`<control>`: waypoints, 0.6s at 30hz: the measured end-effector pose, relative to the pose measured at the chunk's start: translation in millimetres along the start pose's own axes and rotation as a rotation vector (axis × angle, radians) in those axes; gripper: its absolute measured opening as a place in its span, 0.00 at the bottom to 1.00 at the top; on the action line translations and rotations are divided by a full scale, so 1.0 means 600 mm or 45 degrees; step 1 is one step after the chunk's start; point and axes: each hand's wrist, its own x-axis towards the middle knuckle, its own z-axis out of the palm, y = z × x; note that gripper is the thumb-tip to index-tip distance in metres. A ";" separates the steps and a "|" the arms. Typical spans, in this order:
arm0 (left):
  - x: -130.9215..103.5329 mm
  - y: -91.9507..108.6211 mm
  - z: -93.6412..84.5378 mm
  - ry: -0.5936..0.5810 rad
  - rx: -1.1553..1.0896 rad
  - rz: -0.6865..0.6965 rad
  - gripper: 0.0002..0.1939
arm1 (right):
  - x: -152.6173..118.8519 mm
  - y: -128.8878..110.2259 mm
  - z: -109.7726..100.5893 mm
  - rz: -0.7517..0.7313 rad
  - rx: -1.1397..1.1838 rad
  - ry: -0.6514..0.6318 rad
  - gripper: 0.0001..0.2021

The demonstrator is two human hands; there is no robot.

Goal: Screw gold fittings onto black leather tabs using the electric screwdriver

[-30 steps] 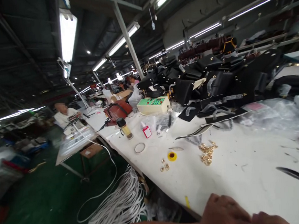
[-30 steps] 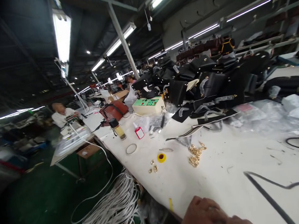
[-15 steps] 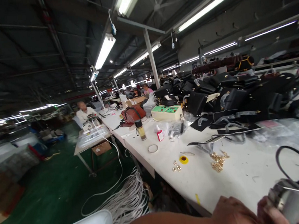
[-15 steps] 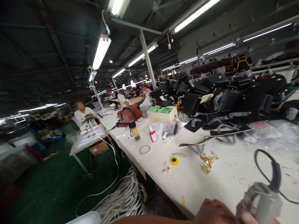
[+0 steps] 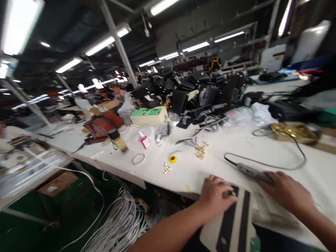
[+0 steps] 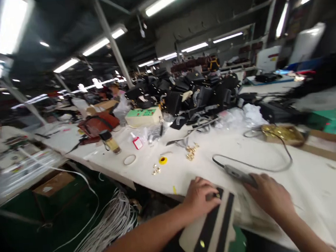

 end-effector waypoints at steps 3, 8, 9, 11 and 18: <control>0.013 0.015 -0.028 -0.007 0.059 -0.002 0.11 | -0.038 -0.016 -0.020 0.001 -0.158 0.043 0.22; 0.017 0.012 -0.021 -0.079 0.002 -0.020 0.12 | -0.122 -0.088 -0.035 -0.104 0.034 0.221 0.16; 0.015 0.012 -0.019 -0.079 0.006 -0.022 0.12 | -0.142 -0.102 -0.037 -0.092 0.101 0.190 0.16; 0.011 0.013 -0.015 -0.072 0.019 -0.025 0.11 | -0.180 -0.123 -0.036 0.041 0.279 0.045 0.17; 0.001 0.022 -0.018 0.001 0.085 -0.043 0.13 | -0.260 -0.168 0.010 0.582 1.325 -0.180 0.25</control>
